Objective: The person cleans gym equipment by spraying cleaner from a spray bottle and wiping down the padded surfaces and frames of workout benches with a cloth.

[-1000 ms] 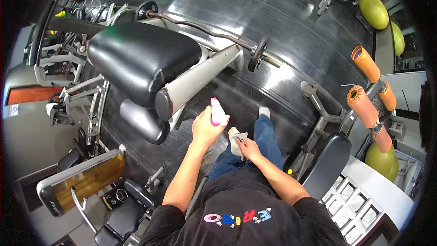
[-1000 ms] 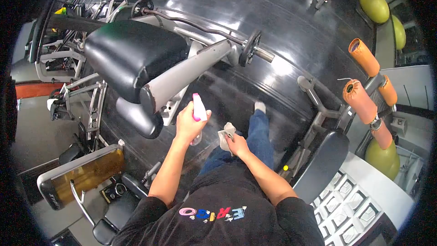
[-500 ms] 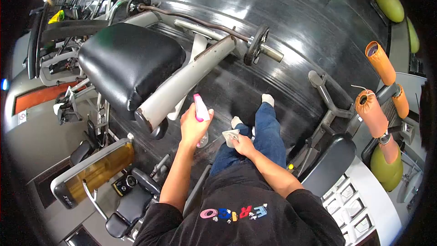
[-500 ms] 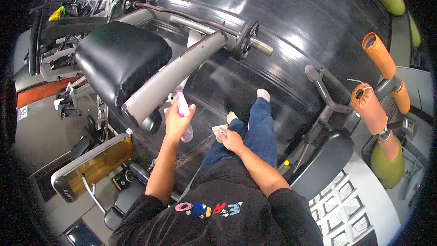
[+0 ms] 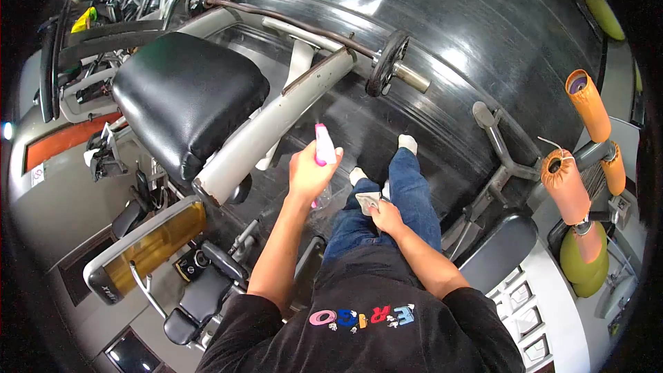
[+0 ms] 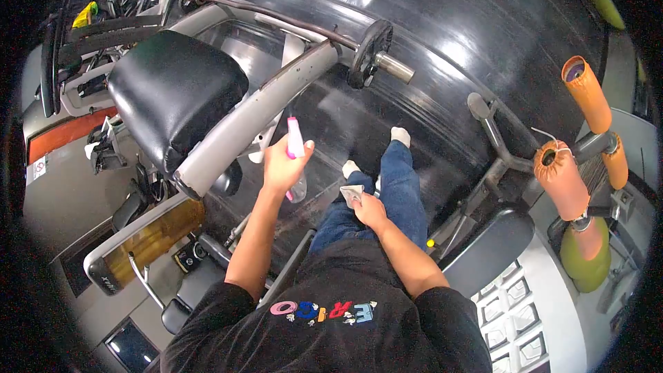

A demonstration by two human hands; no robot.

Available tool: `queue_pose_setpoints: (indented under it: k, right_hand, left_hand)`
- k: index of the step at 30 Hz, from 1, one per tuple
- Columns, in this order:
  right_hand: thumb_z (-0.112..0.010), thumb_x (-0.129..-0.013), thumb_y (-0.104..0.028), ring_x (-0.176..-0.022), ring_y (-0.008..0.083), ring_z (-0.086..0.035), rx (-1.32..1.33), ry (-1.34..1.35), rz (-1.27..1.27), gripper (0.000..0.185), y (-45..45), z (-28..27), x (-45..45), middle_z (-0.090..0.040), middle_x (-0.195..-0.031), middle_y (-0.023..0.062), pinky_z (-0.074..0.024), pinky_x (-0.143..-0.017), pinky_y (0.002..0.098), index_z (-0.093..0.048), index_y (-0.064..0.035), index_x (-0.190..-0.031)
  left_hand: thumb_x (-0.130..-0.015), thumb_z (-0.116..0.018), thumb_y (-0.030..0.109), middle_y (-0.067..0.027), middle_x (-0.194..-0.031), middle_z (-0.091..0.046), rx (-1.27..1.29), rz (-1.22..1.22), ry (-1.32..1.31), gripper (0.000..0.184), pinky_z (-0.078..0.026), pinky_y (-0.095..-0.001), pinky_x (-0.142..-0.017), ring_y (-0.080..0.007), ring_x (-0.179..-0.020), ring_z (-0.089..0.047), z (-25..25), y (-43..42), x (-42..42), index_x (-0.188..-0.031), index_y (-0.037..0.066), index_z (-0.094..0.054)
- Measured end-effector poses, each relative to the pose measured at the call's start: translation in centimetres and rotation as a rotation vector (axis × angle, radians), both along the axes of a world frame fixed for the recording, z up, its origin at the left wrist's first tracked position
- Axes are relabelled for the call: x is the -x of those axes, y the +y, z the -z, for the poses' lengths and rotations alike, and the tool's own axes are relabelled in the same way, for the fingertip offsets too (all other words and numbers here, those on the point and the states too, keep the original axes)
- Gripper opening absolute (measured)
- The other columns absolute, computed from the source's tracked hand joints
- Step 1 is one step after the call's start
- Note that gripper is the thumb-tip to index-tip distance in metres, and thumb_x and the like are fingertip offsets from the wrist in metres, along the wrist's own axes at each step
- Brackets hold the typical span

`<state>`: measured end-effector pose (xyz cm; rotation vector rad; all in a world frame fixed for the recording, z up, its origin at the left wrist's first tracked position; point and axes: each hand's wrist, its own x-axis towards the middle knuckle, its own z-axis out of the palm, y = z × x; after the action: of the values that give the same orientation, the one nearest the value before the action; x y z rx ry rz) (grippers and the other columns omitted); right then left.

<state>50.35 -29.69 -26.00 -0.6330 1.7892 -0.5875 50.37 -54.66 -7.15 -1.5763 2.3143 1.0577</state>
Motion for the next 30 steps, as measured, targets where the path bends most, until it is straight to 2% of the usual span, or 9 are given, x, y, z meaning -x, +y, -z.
queue_pose_setpoints:
  k: [2, 4, 12, 17, 22, 26, 27, 28, 30]
  right_hand:
    - [-0.054, -0.092, -0.035, -0.099, 0.0428, -0.063, 0.007, -0.017, 0.025, 0.04, 0.1, 0.4, 0.1, -0.066, -0.103, 0.0265, -0.0491, -0.086, 0.0484, -0.064, -0.0001, -0.108]
    - [-0.055, -0.092, -0.035, -0.1, 0.0424, -0.063, 0.014, -0.033, 0.052, 0.04, 0.1, 1.0, 0.1, -0.066, -0.103, 0.0257, -0.0493, -0.086, 0.0479, -0.064, -0.0002, -0.109]
    - [-0.053, -0.092, -0.039, -0.099, 0.0439, -0.062, 0.013, -0.042, 0.036, 0.043, 0.5, 2.6, 0.0, -0.066, -0.103, 0.0264, -0.0482, -0.087, 0.0504, -0.063, 0.0005, -0.106]
    - [-0.051, -0.093, -0.039, -0.1, 0.0453, -0.062, 0.006, -0.061, 0.054, 0.043, 0.2, 2.9, -0.3, -0.066, -0.103, 0.026, -0.0479, -0.087, 0.0507, -0.063, -0.0004, -0.107]
    - [-0.046, -0.098, -0.045, -0.099, 0.0411, -0.065, 0.176, -0.162, 0.539, 0.052, -4.0, 3.0, -0.8, -0.068, -0.1, 0.026, -0.0489, -0.086, 0.0459, -0.061, 0.0041, -0.111]
    - [-0.045, -0.101, -0.037, -0.105, 0.0349, -0.064, 0.138, -0.225, 0.467, 0.046, -13.2, -2.5, 0.8, -0.067, -0.109, 0.0244, -0.0469, -0.093, 0.0393, -0.059, 0.0035, -0.119]
    - [-0.05, -0.099, -0.027, -0.112, 0.0334, -0.06, 0.263, -0.284, 0.56, 0.037, -16.0, -7.9, 1.8, -0.063, -0.119, 0.0224, -0.0433, -0.1, 0.039, -0.058, 0.0017, -0.122]
    - [-0.058, -0.091, -0.012, -0.125, 0.033, -0.051, 0.701, -0.149, 0.631, 0.038, -18.1, -7.3, -0.4, -0.055, -0.135, 0.0178, -0.0374, -0.107, 0.0379, -0.056, -0.0021, -0.128]
    - [-0.067, -0.072, 0.0, -0.143, 0.0352, -0.028, 0.998, 0.057, 0.348, 0.073, -21.3, -11.4, 0.0, -0.032, -0.154, 0.0147, -0.0224, -0.116, 0.0518, -0.048, -0.017, -0.141]
  left_hand:
    - [-0.079, -0.072, 0.042, -0.0161, -0.071, -0.066, -0.001, 0.004, 0.031, 0.04, -0.05, -0.0404, -0.067, -0.0335, -0.071, -0.067, 1.0, 0.6, 0.9, -0.084, 0.003, -0.064]
    - [-0.084, -0.07, 0.04, -0.0111, -0.06, -0.058, 0.049, 0.056, 0.063, 0.04, -0.047, -0.0363, -0.059, -0.0181, -0.058, -0.058, 1.5, 1.1, 1.8, -0.079, 0.001, -0.06]
    - [-0.089, -0.066, 0.039, -0.0092, -0.064, -0.067, -0.097, -0.246, 0.111, 0.04, -0.051, -0.0312, -0.062, -0.0145, -0.066, -0.068, 2.3, 2.5, -1.1, -0.078, 0.0, -0.064]
    - [-0.085, -0.072, 0.016, -0.0077, -0.083, -0.066, -0.122, -0.446, 0.378, 0.024, -0.055, -0.0281, -0.062, -0.0139, -0.069, -0.066, 4.3, 3.0, -7.9, -0.096, -0.002, -0.061]
    - [-0.081, -0.073, 0.044, -0.0095, -0.085, -0.065, -0.074, -0.441, 0.498, 0.053, -0.055, -0.0329, -0.062, -0.0164, -0.069, -0.063, -1.8, 0.9, -11.0, -0.102, -0.002, -0.057]
    - [-0.076, -0.071, 0.064, -0.0114, -0.084, -0.06, 0.232, -0.256, 0.778, 0.067, -0.056, -0.036, -0.068, -0.0221, -0.079, -0.061, -4.1, -2.4, -16.9, -0.098, 0.003, -0.052]
    - [-0.077, -0.07, 0.065, -0.0128, -0.086, -0.06, 0.239, -0.257, 0.752, 0.069, -0.057, -0.0377, -0.071, -0.0237, -0.081, -0.062, -5.5, -2.6, -17.1, -0.101, 0.003, -0.05]
    - [-0.077, -0.069, 0.065, -0.0141, -0.088, -0.059, 0.245, -0.257, 0.724, 0.07, -0.057, -0.0395, -0.075, -0.0253, -0.082, -0.062, -7.6, -2.8, -16.8, -0.103, 0.003, -0.049]
    - [-0.077, -0.07, 0.062, -0.0152, -0.089, -0.058, 0.151, -0.209, 0.795, 0.069, -0.057, -0.0421, -0.08, -0.0266, -0.08, -0.063, -9.8, -3.3, -16.7, -0.105, 0.003, -0.046]
